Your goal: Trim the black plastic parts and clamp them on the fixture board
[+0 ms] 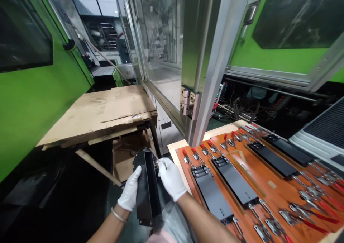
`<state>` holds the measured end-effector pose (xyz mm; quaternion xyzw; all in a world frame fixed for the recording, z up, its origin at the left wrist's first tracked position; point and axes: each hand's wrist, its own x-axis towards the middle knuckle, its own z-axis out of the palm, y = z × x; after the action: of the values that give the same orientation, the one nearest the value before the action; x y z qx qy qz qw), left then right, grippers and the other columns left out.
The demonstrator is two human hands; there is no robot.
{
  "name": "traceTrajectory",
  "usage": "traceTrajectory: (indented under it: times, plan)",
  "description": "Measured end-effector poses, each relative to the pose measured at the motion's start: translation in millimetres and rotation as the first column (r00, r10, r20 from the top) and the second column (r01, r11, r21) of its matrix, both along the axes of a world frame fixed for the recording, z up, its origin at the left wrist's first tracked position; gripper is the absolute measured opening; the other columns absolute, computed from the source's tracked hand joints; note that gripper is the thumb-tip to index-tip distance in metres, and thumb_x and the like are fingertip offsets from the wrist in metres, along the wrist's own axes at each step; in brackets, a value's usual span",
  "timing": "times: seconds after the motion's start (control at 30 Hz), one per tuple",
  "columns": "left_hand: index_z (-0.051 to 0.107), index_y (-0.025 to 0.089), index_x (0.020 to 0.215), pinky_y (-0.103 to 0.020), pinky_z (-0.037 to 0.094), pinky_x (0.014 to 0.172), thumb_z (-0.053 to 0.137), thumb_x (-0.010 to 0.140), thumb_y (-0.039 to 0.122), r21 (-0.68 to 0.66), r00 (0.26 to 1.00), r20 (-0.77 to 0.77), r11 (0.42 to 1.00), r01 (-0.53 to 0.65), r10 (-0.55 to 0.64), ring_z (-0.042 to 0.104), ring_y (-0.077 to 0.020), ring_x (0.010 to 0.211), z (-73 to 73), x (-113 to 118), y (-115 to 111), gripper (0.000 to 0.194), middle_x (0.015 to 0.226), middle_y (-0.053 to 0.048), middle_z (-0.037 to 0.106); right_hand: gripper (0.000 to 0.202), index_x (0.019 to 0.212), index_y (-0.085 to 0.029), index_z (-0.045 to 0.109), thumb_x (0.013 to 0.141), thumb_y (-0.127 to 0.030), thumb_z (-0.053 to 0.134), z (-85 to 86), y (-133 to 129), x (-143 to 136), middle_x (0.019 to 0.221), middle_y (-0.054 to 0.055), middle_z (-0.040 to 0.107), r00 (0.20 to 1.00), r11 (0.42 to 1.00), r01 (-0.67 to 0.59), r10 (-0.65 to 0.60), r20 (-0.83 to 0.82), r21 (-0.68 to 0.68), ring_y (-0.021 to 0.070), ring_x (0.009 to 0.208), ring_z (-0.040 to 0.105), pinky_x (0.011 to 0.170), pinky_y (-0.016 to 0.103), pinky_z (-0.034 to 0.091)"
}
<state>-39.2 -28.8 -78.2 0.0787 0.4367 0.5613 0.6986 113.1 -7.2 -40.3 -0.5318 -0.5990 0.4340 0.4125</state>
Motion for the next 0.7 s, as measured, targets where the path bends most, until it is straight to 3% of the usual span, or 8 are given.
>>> traceTrajectory:
  times: [0.1,0.23,0.4,0.5,0.57,0.63,0.7]
  plan:
    - [0.070,0.009,0.098,-0.039,0.059,0.076,0.066,0.084,0.041,-0.137,0.992,0.101,0.986,0.090,-0.076,0.074,-0.0272,0.074,-0.4,-9.7,2.4,0.036,0.073,-0.011,0.076,0.018,0.096,-0.019,0.059,0.089,-0.027,0.044,-5.3,-19.7,9.8,0.066,-0.001,0.060,0.995,0.996,-0.084,0.083,0.057,0.003,0.0165,0.064,0.058,0.064,0.027,0.045]
    - [0.068,0.011,0.107,-0.037,0.060,0.074,0.065,0.085,0.040,-0.197,0.995,0.090,0.979,0.059,-0.042,0.075,-0.0257,0.071,2.1,-18.8,3.0,0.037,0.077,-0.009,0.077,0.018,0.085,-0.020,0.064,0.084,-0.015,0.047,-9.4,-53.9,21.0,0.085,0.003,0.064,0.949,0.933,-0.306,0.283,0.141,0.190,0.0164,0.080,0.061,0.074,0.027,0.047]
    - [0.068,0.012,0.105,-0.035,0.060,0.073,0.067,0.083,0.043,-0.215,0.996,0.059,0.974,0.076,-0.064,0.074,-0.0254,0.072,8.1,-16.5,-1.7,0.038,0.080,-0.009,0.077,0.020,0.076,-0.021,0.063,0.082,-0.008,0.049,-16.8,-71.0,21.0,0.078,0.000,0.061,0.896,0.872,-0.433,0.386,0.221,0.230,0.0129,0.073,0.058,0.068,0.024,0.044]
    - [0.069,0.012,0.104,-0.038,0.059,0.075,0.066,0.083,0.046,-0.242,0.992,0.067,0.963,0.122,-0.109,0.074,-0.0268,0.074,10.8,-14.5,-6.2,0.040,0.081,-0.010,0.077,0.022,0.064,-0.020,0.053,0.083,-0.011,0.049,-12.4,-61.3,17.8,0.072,-0.001,0.053,0.892,0.859,-0.448,0.408,0.196,0.249,0.0111,0.066,0.053,0.061,0.022,0.041]
    - [0.069,0.012,0.102,-0.038,0.058,0.078,0.066,0.083,0.042,-0.174,0.992,0.068,0.978,0.112,-0.101,0.074,-0.0270,0.078,9.4,-13.4,-9.0,0.035,0.082,-0.011,0.077,0.023,0.061,-0.020,0.048,0.083,-0.012,0.050,-5.6,-44.9,14.4,0.072,-0.001,0.050,0.905,0.866,-0.425,0.403,0.136,0.264,0.0110,0.065,0.051,0.060,0.022,0.040]
    - [0.070,0.011,0.097,-0.038,0.056,0.083,0.068,0.083,0.036,-0.088,0.994,0.062,0.992,0.095,-0.090,0.074,-0.0269,0.082,5.9,-11.8,-12.0,0.028,0.082,-0.011,0.077,0.023,0.059,-0.020,0.048,0.082,-0.015,0.052,0.0,-20.7,9.7,0.072,-0.001,0.050,0.942,0.906,-0.331,0.334,0.037,0.265,0.0121,0.068,0.051,0.065,0.024,0.043]
    - [0.071,0.012,0.091,-0.038,0.055,0.086,0.071,0.081,0.033,-0.038,0.996,0.041,0.996,0.085,-0.084,0.074,-0.0271,0.084,2.1,-10.0,-16.5,0.023,0.082,-0.011,0.077,0.020,0.061,-0.019,0.053,0.080,-0.017,0.056,-0.1,8.5,3.9,0.072,-0.001,0.053,0.983,0.968,-0.156,0.171,-0.064,0.198,0.0139,0.074,0.054,0.076,0.027,0.045]
